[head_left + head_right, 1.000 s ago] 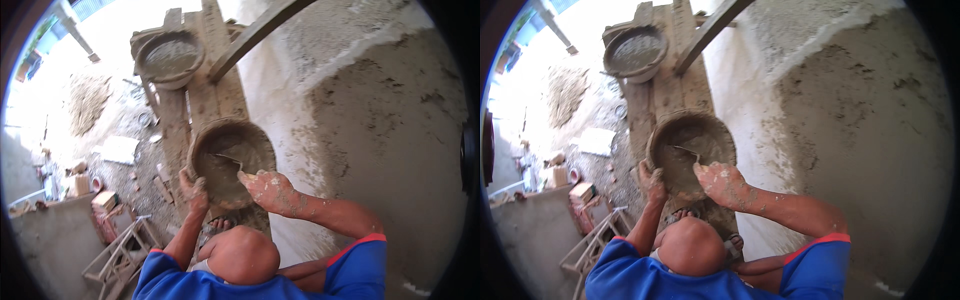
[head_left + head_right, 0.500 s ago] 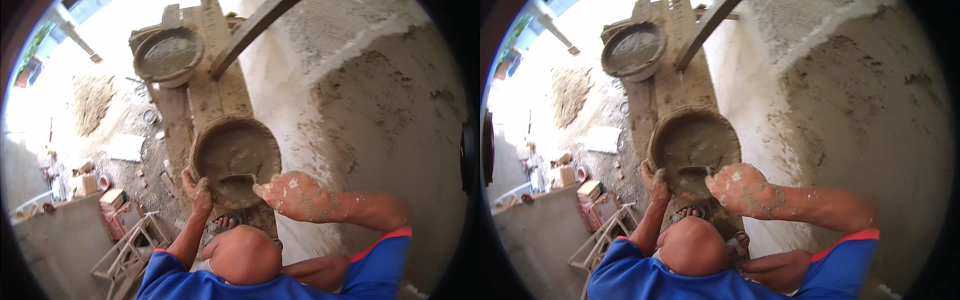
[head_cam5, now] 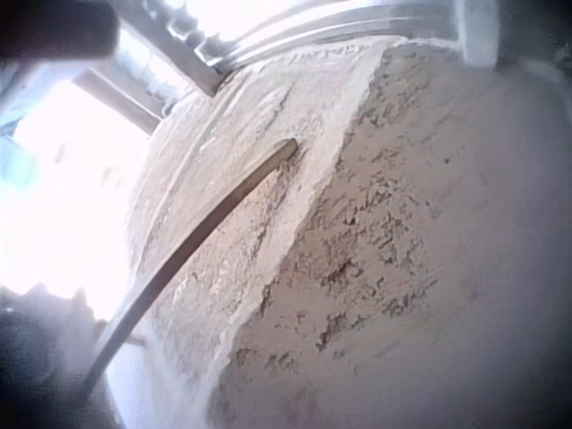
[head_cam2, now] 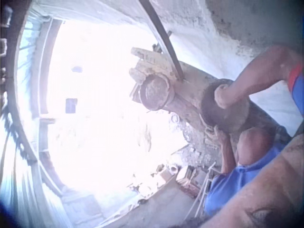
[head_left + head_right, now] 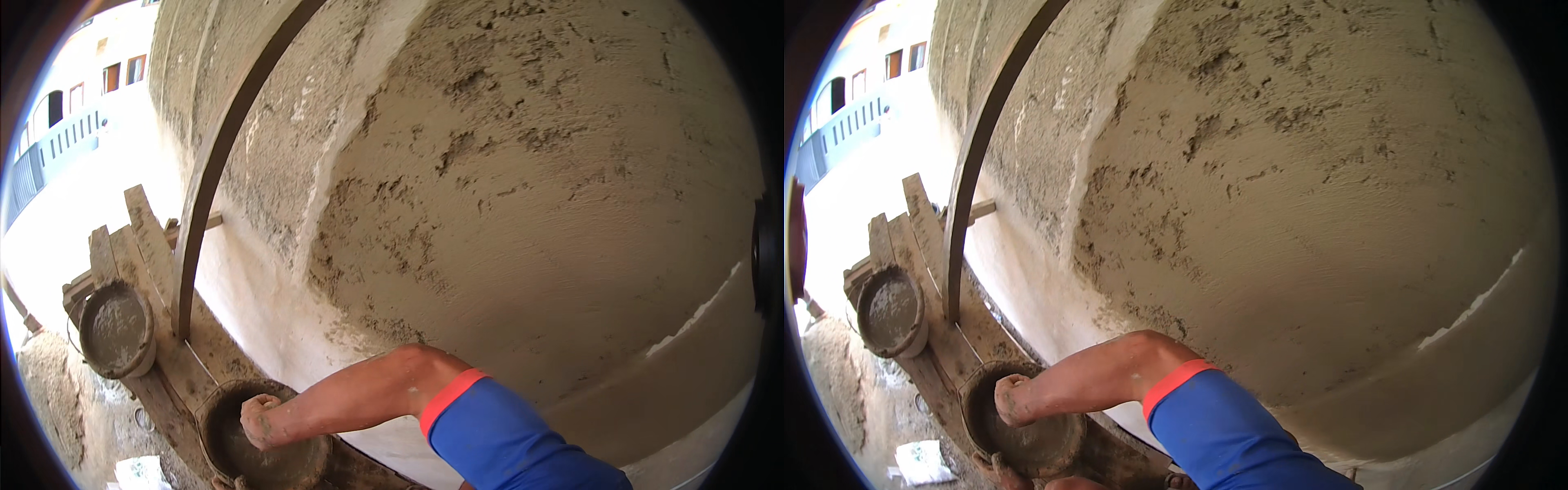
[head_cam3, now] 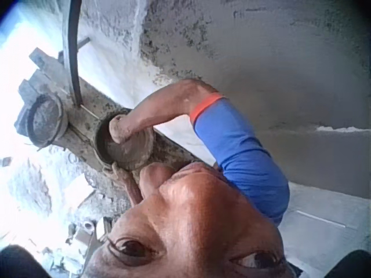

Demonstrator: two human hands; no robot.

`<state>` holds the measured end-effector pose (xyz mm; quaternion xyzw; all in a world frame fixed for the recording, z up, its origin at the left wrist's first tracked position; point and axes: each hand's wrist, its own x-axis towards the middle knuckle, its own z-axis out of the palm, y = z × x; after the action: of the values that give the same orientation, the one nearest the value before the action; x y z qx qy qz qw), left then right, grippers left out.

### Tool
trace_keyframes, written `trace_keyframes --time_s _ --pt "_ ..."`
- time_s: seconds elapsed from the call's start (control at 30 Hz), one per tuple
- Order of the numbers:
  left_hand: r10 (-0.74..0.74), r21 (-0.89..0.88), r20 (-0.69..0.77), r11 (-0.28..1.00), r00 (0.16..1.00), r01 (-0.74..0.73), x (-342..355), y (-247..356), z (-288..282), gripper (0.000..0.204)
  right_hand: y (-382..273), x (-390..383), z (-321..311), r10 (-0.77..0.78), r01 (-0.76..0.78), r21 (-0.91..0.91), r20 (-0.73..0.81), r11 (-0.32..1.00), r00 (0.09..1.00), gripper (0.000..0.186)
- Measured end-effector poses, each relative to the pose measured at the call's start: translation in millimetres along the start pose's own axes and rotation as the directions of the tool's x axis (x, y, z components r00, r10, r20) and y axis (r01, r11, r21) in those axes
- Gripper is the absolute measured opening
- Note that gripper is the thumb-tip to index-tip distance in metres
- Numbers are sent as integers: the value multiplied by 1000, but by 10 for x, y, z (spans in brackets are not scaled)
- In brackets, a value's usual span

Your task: The person applies plaster to a concrete wall using a trowel, taking the plaster from a bucket and spreading it onto the surface, then uses a wooden straight edge to level the applied plaster.

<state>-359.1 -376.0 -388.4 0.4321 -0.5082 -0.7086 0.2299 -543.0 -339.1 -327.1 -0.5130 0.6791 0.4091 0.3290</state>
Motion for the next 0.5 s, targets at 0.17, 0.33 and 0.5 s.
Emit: trace_keyframes --time_s 0.17,0.33,0.5 --pt "1 57 28 998 1000 -3 244 -584 -175 39 506 -233 -43 -259 251 75 139 965 956 16" --pt "197 193 75 959 978 -208 259 -519 -228 65 721 -435 119 -297 112 644 185 757 937 18" --pt "156 188 104 967 982 -173 78 -321 47 60 572 -712 877 -324 244 932 -151 268 934 50"
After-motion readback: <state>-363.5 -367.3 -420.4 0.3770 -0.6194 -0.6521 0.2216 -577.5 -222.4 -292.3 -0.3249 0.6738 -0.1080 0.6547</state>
